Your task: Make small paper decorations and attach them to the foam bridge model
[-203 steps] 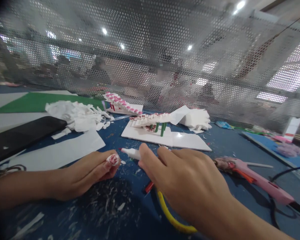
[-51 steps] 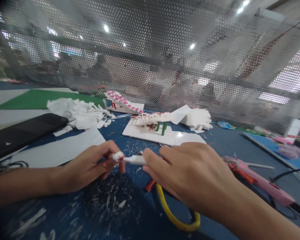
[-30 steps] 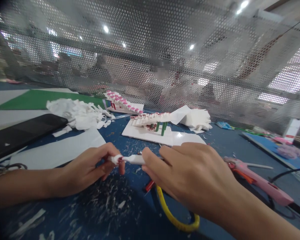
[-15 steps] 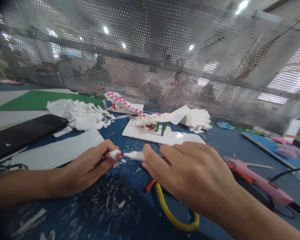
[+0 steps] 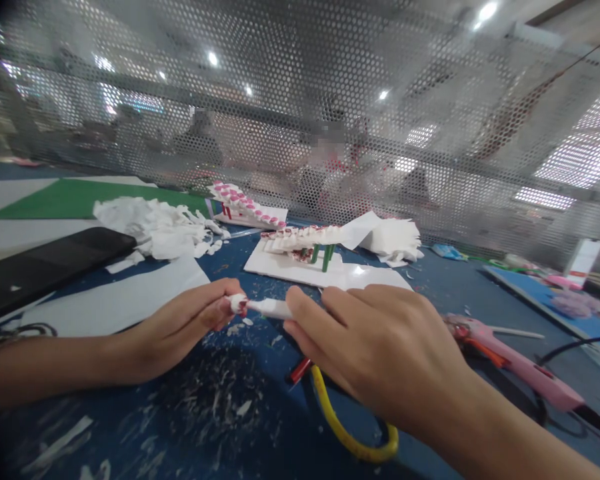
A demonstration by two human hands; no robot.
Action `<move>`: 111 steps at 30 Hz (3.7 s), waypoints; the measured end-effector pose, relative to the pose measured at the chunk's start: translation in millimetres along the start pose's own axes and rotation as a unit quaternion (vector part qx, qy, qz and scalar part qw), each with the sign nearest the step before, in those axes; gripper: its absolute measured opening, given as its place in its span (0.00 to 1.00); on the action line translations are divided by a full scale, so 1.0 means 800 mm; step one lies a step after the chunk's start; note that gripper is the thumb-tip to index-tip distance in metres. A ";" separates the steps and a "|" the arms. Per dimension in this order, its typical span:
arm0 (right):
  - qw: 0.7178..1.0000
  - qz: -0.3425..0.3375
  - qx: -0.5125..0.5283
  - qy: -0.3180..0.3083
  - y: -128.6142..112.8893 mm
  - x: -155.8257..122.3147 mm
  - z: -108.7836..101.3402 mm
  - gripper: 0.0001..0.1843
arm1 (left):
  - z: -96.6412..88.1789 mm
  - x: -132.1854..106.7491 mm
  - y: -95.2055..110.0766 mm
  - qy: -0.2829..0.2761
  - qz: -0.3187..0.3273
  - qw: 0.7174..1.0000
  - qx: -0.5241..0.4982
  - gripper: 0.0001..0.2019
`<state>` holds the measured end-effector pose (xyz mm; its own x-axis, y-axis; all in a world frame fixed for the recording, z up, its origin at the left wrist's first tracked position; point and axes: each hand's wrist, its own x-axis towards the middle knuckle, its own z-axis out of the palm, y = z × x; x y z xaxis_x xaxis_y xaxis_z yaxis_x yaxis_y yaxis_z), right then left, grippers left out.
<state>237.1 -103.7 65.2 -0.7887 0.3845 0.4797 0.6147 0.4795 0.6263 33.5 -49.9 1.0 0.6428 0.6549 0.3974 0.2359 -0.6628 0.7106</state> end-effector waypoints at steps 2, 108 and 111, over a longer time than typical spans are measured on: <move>1.000 -0.009 0.009 0.000 0.000 -0.001 -0.001 0.11 | 0.001 0.000 -0.001 0.002 0.005 1.000 0.008 0.09; 1.000 0.012 0.009 0.006 -0.009 -0.008 0.010 0.12 | 0.002 0.000 0.004 -0.098 -0.075 0.972 -0.200 0.14; 0.999 0.034 -0.015 -0.033 -0.009 -0.008 0.013 0.14 | 0.007 0.004 0.006 -0.069 -0.162 0.939 -0.296 0.12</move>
<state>238.2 -101.6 51.5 -0.7419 0.4666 0.4816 0.6658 0.4273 0.6117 40.9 -53.1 2.1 0.7054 0.7067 0.0550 0.0149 -0.0923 0.9956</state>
